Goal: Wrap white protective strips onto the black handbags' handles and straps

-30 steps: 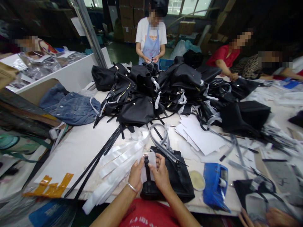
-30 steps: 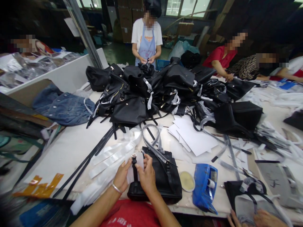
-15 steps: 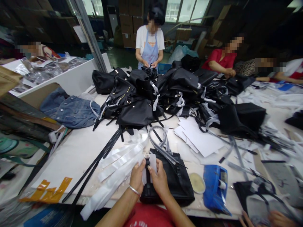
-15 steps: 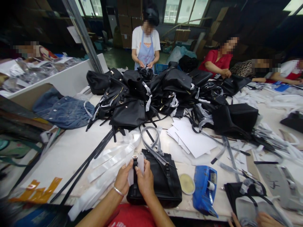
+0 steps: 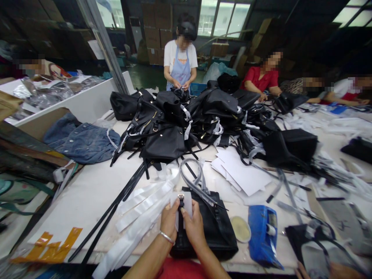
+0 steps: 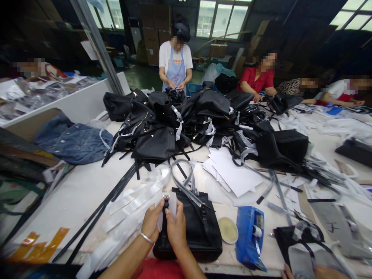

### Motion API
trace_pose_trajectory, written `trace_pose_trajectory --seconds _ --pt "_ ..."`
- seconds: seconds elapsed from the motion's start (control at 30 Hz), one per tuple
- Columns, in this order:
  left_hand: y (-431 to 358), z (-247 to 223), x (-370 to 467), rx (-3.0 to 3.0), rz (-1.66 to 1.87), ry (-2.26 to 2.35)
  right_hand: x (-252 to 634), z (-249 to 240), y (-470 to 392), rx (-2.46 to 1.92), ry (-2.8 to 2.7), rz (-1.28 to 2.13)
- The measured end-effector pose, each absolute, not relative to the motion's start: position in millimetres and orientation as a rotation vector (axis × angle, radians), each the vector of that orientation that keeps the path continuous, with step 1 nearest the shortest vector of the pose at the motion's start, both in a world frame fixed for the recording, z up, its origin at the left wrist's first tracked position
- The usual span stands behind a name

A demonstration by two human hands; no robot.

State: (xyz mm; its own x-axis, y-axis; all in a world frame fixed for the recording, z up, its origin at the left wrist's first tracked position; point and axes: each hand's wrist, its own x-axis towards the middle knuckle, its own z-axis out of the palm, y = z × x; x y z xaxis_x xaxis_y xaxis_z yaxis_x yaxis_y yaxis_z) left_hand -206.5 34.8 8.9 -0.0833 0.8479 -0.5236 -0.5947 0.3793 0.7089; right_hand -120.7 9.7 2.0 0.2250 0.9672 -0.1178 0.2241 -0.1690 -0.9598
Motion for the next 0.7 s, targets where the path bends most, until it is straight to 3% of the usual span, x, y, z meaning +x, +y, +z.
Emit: trace_pose_trajectory --seconds 0.37,0.6,0.7 --pt "35.3 5.1 -209.2 0.374 1.186 1.207 -116.6 1.6 6.4 -1.581 -1.260 0.959" --pt "39.2 10.2 -206.9 0.314 1.220 1.207 -109.4 13.9 3.2 -1.587 -1.616 0.751" --pt "39.5 14.0 -208.6 0.269 1.193 1.149 -96.6 23.7 10.2 -1.493 -1.552 1.042"
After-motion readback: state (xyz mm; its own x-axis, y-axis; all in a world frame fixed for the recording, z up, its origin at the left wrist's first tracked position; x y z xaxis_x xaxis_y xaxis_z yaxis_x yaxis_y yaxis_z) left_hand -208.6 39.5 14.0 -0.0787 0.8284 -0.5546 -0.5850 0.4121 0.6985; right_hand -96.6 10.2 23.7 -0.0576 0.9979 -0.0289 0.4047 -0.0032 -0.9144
